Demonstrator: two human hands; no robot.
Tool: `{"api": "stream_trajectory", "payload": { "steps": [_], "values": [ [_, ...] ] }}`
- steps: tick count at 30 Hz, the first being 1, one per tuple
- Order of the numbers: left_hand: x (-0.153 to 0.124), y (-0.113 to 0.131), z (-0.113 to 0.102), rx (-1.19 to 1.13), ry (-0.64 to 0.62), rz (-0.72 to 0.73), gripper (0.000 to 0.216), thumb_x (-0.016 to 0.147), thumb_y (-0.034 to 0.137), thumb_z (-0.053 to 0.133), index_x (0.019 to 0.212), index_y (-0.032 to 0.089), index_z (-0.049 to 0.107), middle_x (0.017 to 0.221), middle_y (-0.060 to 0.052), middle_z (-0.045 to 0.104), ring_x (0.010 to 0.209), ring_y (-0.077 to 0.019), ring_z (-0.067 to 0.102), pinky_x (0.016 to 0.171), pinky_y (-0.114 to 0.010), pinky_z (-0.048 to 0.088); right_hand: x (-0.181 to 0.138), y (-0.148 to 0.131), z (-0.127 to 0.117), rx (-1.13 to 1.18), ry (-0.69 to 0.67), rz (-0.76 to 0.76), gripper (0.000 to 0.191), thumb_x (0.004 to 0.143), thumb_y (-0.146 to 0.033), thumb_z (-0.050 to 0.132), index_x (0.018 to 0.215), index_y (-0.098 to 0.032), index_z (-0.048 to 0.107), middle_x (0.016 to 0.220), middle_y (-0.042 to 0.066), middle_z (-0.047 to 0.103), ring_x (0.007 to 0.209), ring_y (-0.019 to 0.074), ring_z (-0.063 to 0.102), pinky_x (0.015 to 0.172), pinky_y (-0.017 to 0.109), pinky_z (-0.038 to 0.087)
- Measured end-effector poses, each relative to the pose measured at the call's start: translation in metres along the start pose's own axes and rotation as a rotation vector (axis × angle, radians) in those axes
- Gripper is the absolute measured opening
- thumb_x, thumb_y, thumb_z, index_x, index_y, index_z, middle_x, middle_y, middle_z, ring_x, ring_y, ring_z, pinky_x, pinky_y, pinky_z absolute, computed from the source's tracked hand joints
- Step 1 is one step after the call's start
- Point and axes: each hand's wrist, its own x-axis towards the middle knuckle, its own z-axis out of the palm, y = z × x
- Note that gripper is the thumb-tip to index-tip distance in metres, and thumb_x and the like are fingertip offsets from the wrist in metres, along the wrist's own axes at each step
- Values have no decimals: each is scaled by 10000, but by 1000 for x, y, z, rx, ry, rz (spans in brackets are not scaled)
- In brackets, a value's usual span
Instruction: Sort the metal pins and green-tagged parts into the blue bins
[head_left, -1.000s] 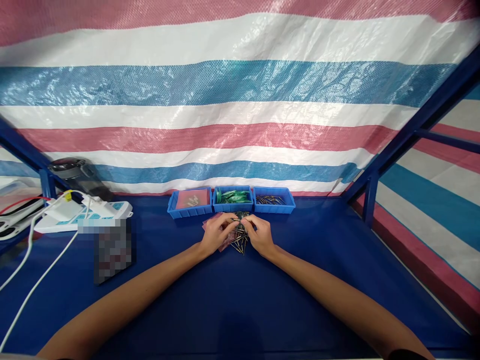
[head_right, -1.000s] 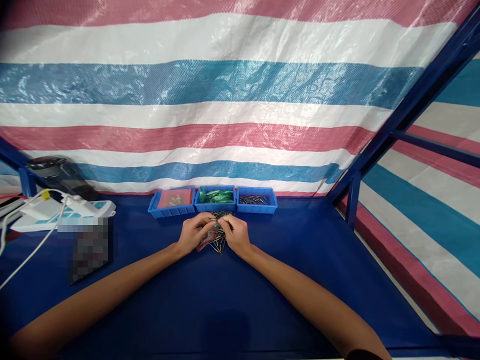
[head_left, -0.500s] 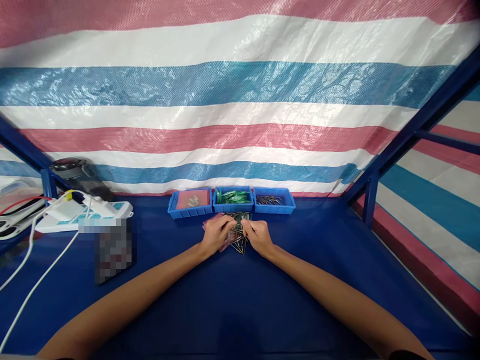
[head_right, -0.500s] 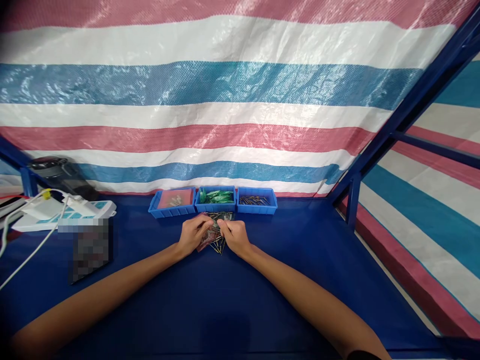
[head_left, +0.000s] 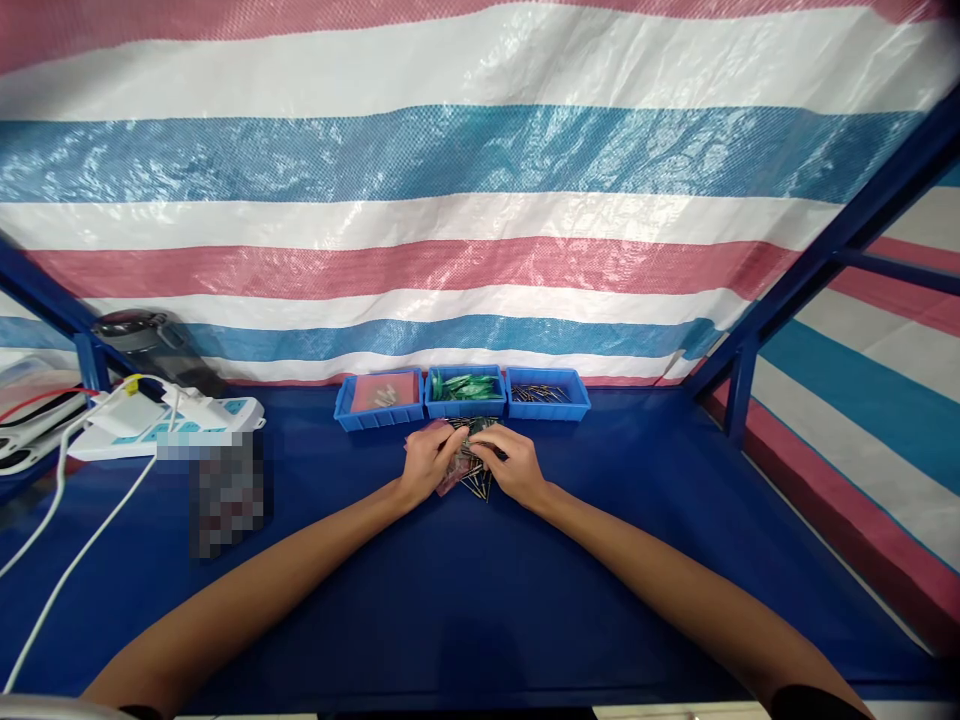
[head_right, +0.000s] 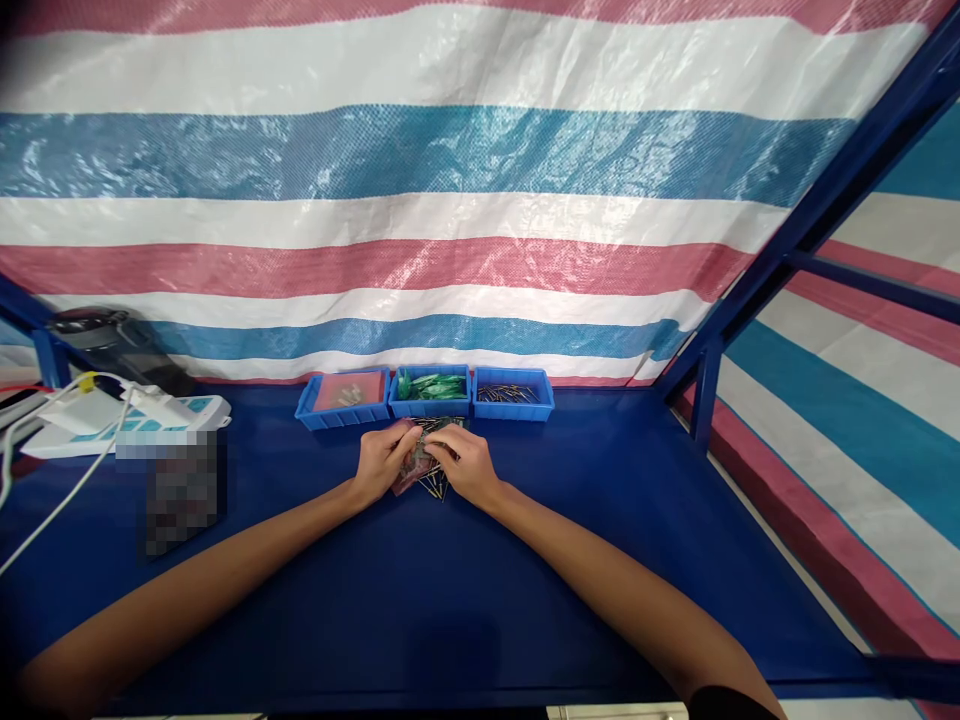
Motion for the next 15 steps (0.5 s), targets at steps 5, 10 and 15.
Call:
{"api": "stream_trajectory", "payload": {
  "steps": [5,10,15],
  "values": [
    [1,4,-3,-35,-48,-21,398,936,342,394,656,144,596,552,12,582,509,-87,534,530,-188,401,1,-1,-2,-34,6,82,297,926,-287,437,704,-176,601,619,11,564,578,123,526,592,241,409],
    [3,6,-4,-66,-72,89,219,899,319,499,992,172,631,902,-44,682,781,-134,626,732,-228,478,-1,2,-3,-73,1,124,423,952,-327,359,578,-176,487,529,-20,476,508,95,469,555,218,356],
    [5,6,-2,-109,-56,212,194,889,290,522,918,168,670,871,-62,700,821,-155,639,773,-264,504,-1,4,-2,-100,14,125,484,960,-353,321,528,-180,454,488,-27,449,460,84,434,527,220,332]
  ]
}}
